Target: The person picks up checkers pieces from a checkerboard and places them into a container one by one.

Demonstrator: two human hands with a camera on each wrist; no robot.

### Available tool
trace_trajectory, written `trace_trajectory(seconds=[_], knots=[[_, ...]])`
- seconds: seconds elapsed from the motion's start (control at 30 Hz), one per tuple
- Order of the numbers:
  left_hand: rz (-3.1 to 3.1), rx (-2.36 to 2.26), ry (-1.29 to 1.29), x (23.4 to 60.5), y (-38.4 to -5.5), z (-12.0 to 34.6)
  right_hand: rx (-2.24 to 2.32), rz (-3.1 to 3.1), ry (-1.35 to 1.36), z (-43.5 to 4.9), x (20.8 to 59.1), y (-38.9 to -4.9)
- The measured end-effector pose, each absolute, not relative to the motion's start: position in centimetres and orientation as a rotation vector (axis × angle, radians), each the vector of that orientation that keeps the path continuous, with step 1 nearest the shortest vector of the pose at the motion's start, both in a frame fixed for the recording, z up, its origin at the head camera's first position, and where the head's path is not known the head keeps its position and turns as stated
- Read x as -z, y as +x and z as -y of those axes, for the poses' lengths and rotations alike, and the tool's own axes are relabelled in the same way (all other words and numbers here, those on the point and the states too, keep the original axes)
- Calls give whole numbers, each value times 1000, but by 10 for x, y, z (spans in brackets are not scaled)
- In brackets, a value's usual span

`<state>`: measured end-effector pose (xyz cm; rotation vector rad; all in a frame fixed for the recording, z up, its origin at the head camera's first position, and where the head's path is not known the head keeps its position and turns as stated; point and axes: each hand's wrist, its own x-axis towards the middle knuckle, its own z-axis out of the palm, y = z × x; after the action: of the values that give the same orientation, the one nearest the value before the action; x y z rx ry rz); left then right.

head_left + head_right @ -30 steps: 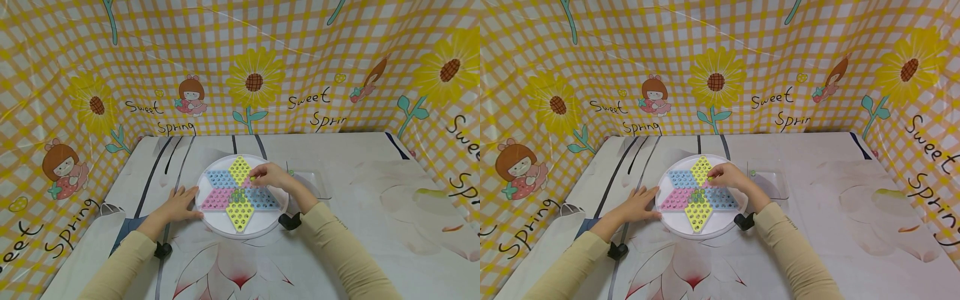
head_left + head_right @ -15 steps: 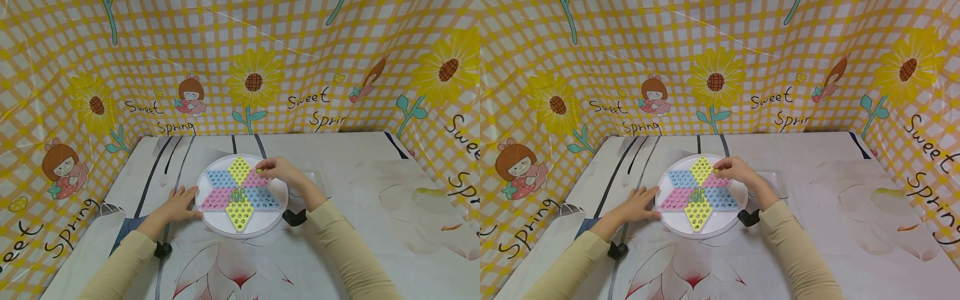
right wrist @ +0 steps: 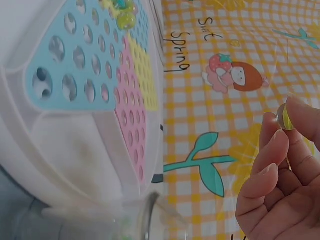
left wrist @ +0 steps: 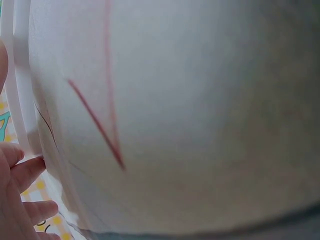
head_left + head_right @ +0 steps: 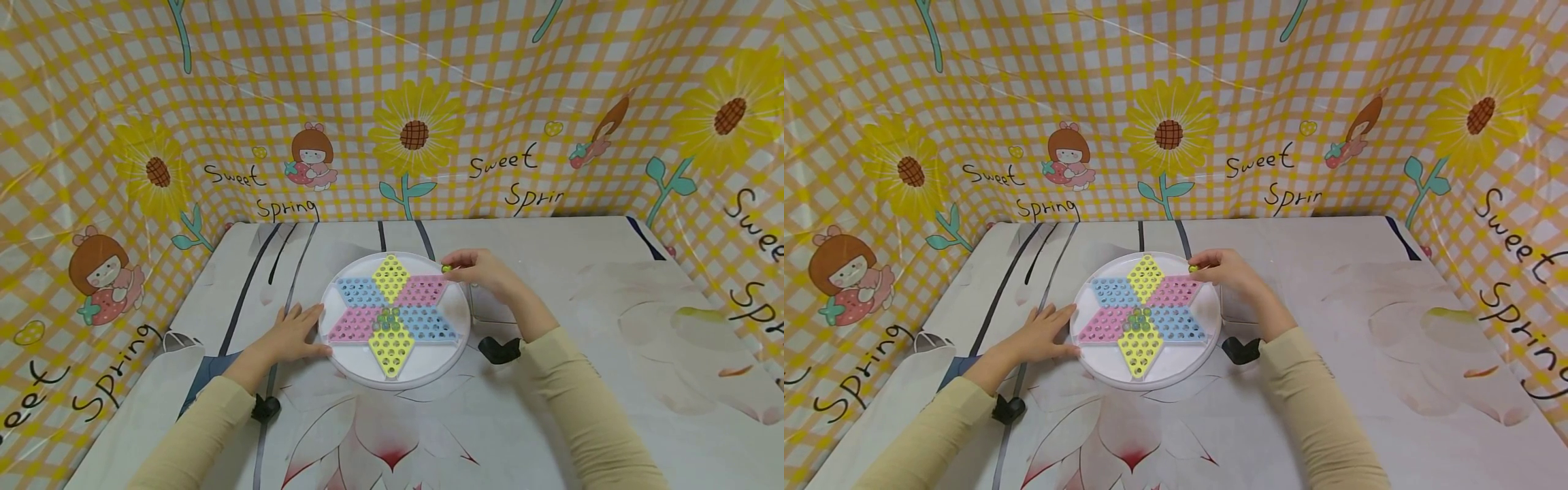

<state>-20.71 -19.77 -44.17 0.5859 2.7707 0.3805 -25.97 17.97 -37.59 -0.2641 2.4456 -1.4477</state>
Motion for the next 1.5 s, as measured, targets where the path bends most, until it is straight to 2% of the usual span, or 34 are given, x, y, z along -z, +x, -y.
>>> trace_trajectory(seconds=[1.07, 1.5], knots=[[-2767, -390, 579, 441, -206, 198, 1356, -2593, -177, -260, 369, -252], [-2767, -388, 590, 442, -207, 198, 1279, -2617, -119, -279, 367, -246]])
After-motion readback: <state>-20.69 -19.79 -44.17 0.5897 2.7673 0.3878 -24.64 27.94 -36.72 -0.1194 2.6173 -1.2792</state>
